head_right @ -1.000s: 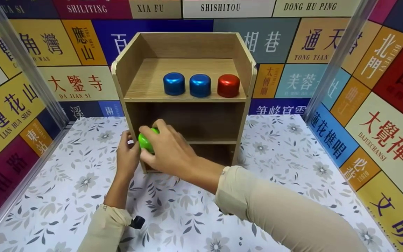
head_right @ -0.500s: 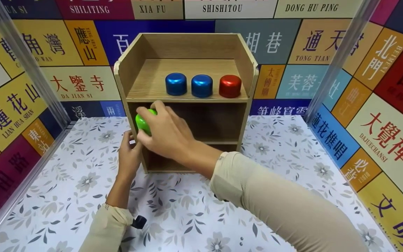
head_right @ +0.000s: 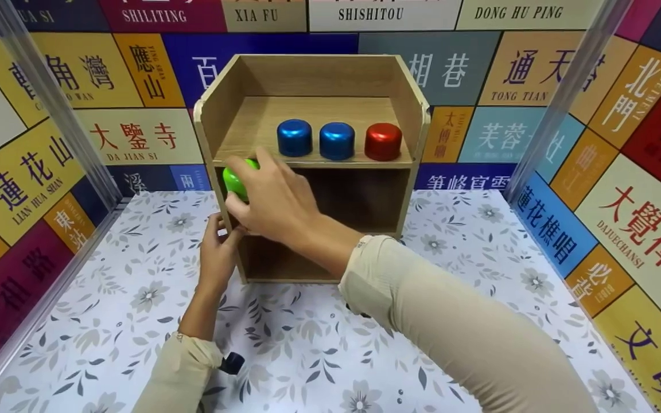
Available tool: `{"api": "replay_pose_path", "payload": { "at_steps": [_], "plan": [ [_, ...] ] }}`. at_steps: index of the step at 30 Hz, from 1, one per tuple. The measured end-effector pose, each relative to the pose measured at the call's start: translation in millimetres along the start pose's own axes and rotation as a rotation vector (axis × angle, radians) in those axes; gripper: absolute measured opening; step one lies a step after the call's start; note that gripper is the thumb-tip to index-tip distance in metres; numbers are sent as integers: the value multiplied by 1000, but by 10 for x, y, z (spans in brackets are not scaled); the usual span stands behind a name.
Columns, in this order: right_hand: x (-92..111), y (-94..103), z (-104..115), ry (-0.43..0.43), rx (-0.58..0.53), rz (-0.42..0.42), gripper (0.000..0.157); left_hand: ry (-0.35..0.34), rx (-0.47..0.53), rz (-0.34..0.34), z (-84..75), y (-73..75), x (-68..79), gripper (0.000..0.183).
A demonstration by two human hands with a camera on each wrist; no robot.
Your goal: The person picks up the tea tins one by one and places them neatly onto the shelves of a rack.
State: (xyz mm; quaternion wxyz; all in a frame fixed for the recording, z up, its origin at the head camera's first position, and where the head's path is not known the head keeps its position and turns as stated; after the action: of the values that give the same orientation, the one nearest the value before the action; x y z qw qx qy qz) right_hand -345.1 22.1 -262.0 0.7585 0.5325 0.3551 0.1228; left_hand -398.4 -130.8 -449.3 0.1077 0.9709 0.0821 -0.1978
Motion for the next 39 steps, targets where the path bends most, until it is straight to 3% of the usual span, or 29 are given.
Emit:
{"api": "replay_pose_path", "payload": {
  "at_steps": [12,24,39],
  "plan": [
    [-116,117,21,3,-18,-25,42,26,-40,1,-9,4,-5,33],
    [-291,225,-21,-83,-14,19,44,13,-30,-2,-11,3,-8,30],
    [-434,198,-122,-120,18,27,48,15,-59,-2,9,15,-8,31]
  ]
}}
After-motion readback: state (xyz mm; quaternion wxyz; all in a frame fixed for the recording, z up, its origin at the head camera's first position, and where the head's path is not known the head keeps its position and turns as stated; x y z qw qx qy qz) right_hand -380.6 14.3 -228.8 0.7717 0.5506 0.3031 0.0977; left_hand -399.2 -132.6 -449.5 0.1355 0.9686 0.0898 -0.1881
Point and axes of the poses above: each hand's wrist, its own x-axis away from the middle knuckle, its own y-axis out of the back of the hand, z = x × y, the point moved 4 cm from there along -x, towards the middle knuckle, and after that the axes turned 14 degrees about z, right-handed, at the moved point
